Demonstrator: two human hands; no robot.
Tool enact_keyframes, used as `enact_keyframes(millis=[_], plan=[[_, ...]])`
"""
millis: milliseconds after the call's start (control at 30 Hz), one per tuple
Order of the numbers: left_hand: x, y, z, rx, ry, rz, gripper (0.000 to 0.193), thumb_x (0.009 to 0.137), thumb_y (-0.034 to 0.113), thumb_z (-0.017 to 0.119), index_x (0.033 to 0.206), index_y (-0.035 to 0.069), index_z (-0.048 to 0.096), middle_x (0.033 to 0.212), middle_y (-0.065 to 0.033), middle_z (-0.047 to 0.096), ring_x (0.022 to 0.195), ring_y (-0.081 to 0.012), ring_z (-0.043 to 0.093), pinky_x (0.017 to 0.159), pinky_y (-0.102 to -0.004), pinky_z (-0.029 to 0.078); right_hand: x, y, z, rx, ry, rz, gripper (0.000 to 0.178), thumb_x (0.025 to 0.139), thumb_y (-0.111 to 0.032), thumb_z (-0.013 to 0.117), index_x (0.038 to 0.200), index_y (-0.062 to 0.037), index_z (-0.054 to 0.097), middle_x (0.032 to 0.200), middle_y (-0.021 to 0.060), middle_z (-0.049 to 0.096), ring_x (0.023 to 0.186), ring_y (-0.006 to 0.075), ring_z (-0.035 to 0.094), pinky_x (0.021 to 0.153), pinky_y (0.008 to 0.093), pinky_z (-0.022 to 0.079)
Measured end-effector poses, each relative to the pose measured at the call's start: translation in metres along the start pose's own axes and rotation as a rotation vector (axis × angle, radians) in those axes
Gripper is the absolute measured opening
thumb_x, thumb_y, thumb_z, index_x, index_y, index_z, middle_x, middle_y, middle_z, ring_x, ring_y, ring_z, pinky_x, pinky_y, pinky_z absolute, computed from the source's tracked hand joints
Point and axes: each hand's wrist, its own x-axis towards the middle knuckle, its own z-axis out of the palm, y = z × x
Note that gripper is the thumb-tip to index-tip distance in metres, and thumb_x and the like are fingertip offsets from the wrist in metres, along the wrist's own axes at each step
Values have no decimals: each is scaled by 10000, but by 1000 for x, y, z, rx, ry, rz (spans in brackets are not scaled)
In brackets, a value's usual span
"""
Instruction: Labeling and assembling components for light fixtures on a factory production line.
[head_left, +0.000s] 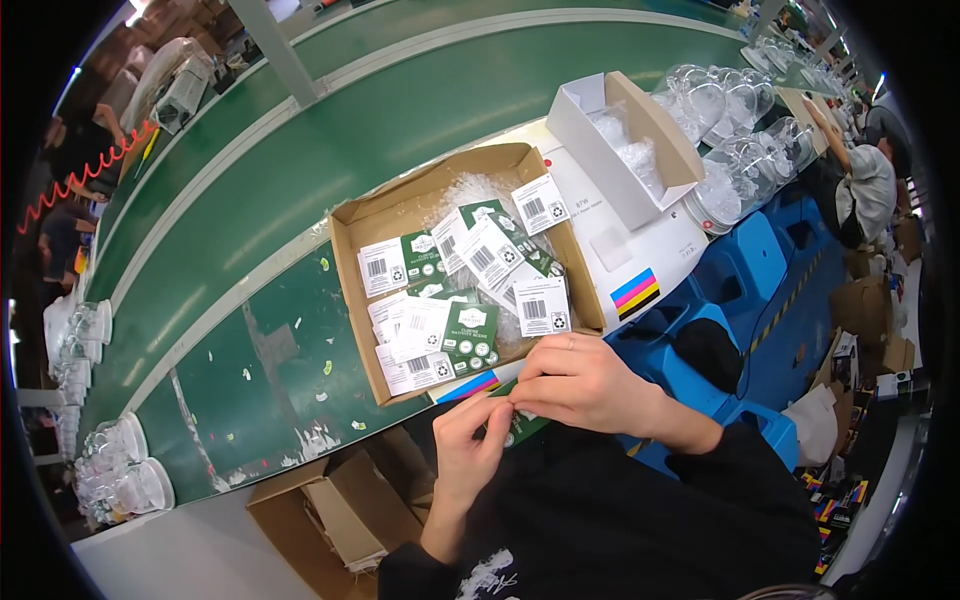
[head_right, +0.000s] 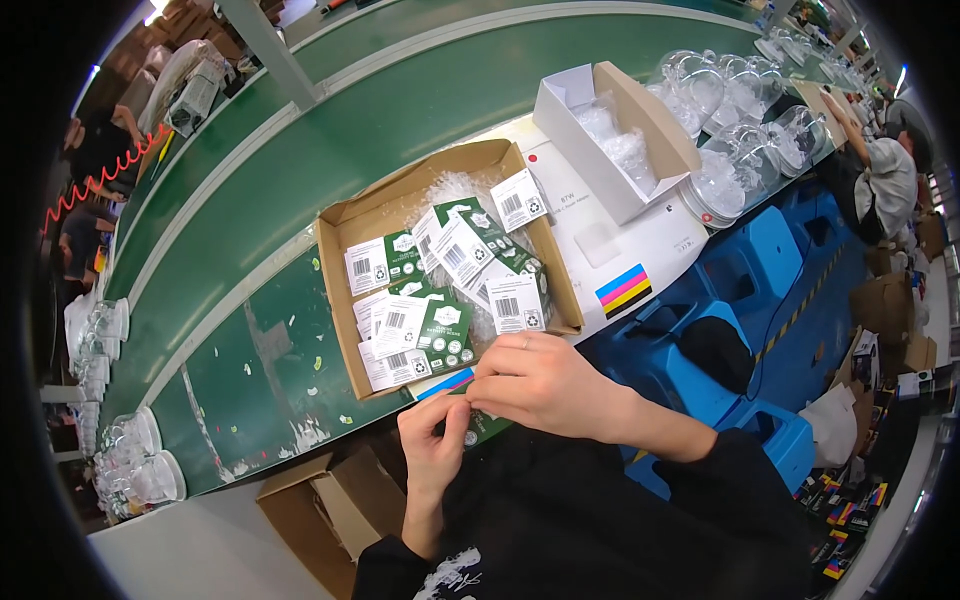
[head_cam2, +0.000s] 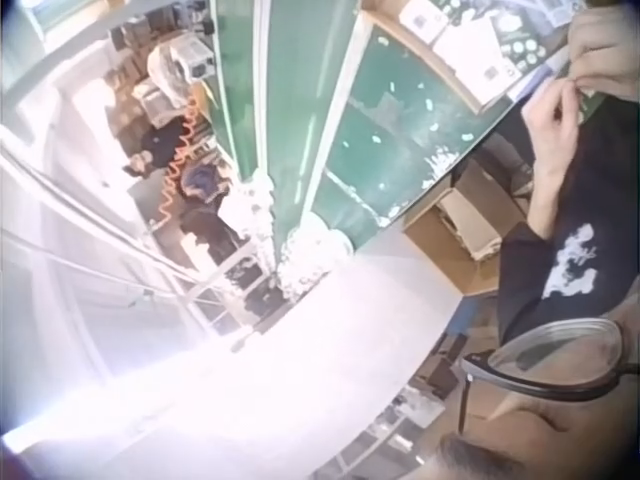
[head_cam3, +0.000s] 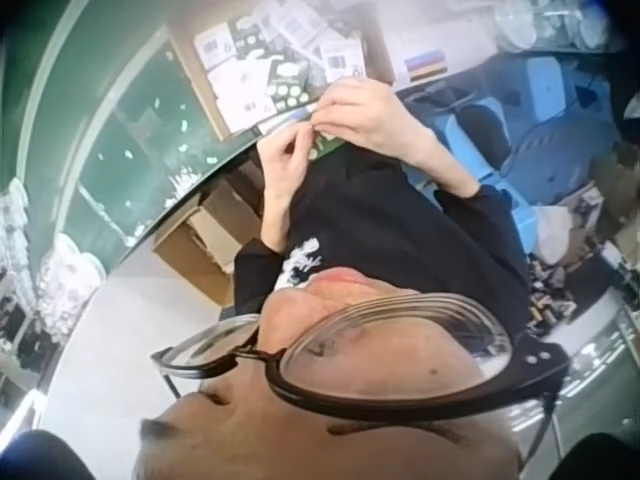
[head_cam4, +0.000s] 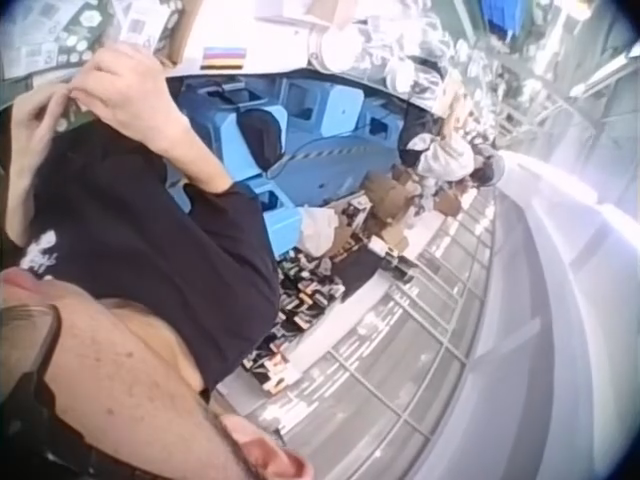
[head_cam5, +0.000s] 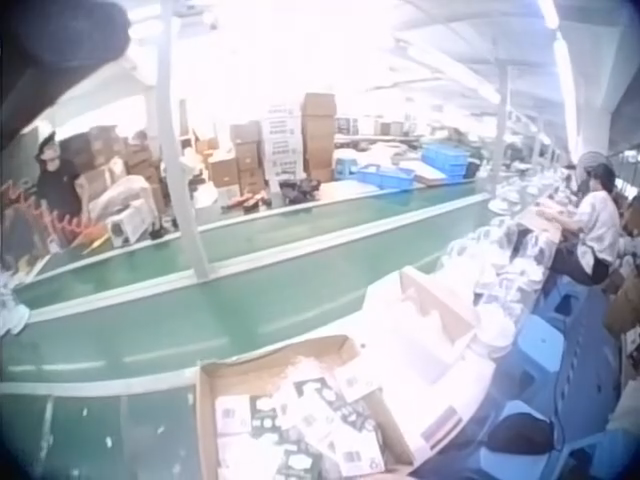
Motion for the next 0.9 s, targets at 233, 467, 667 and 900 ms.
enact_keyframes(millis=[233,467,667,900], plan=[[-2,2,0,-50,-41,-125,120,890,32,597,877,-56,678,677,-80,609,557,-125,498,547,-262,392,-6,-2,11,-10,3,64,160,737,-21,720,848,-50,608,849,52,602,795,241,603,687,327,505],[1,16,6,-144,68,-282,286,863,-32,640,1148,-18,640,938,-45,677,676,-21,542,547,-160,408,-11,3,4,42,143,198,129,770,8,693,828,-31,586,798,78,587,724,252,589,626,318,483],[-3,5,12,-75,87,-163,298,864,-27,661,1161,-27,646,949,-56,690,738,-39,590,569,-180,476,-18,3,2,120,167,322,114,782,14,694,843,-22,605,691,32,544,551,119,503,479,248,390],[-3,9,20,93,152,-50,284,829,-15,694,1112,2,675,849,-122,705,629,-104,635,558,-238,519,-23,7,5,68,259,381,109,736,10,700,770,-26,603,606,5,486,482,92,428,445,241,342]])
